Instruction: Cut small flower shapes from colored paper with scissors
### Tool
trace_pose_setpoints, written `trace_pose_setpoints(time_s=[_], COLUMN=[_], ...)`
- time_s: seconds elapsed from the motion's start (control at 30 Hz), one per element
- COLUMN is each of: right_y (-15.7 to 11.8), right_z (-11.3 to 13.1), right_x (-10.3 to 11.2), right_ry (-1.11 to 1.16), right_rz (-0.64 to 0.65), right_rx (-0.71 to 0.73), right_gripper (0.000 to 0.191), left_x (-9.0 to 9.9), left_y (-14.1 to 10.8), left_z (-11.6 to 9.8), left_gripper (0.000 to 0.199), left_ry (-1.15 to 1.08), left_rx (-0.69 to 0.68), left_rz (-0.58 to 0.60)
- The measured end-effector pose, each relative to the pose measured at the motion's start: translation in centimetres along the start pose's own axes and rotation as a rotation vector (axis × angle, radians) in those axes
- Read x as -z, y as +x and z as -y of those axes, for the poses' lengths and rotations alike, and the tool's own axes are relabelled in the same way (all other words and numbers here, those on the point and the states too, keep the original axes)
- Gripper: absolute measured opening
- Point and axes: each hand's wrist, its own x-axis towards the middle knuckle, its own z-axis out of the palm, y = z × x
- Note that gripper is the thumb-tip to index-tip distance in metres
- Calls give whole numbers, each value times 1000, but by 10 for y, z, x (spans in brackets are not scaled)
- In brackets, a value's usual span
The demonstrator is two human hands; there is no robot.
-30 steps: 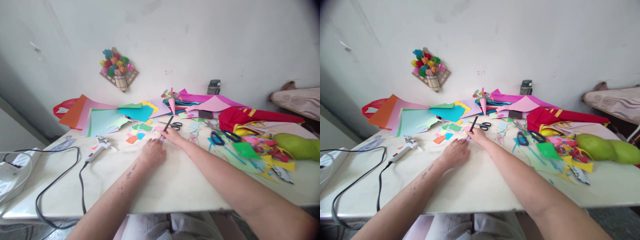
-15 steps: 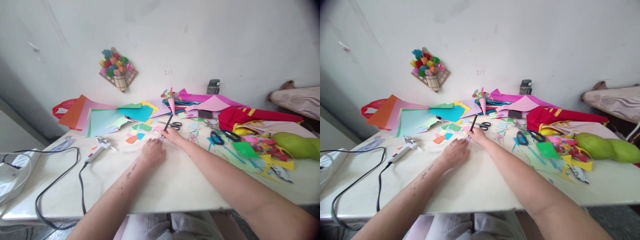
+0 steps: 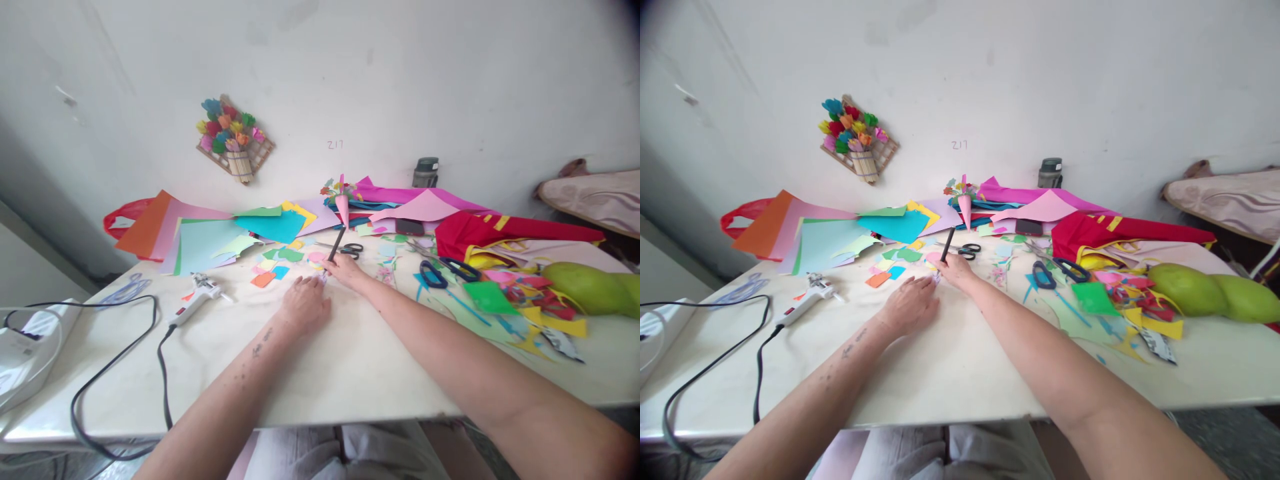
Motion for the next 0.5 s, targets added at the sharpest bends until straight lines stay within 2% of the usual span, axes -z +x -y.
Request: trace_pose_setpoints(time_s=[0.2,0.5], right_y=[-1,0], right_z=[-1,-1], right_x=[0,-1], right_ry=[27,73], right_rz=[-31,7], right_rx=[-6,-2], right_gripper=[20,22], left_x=[-1,1], left_y=[0,0], left_z=[1,-1], left_gripper=[41,44], left_ry=[3,9], left_rx=[-18,1], left_rz=[-17,14])
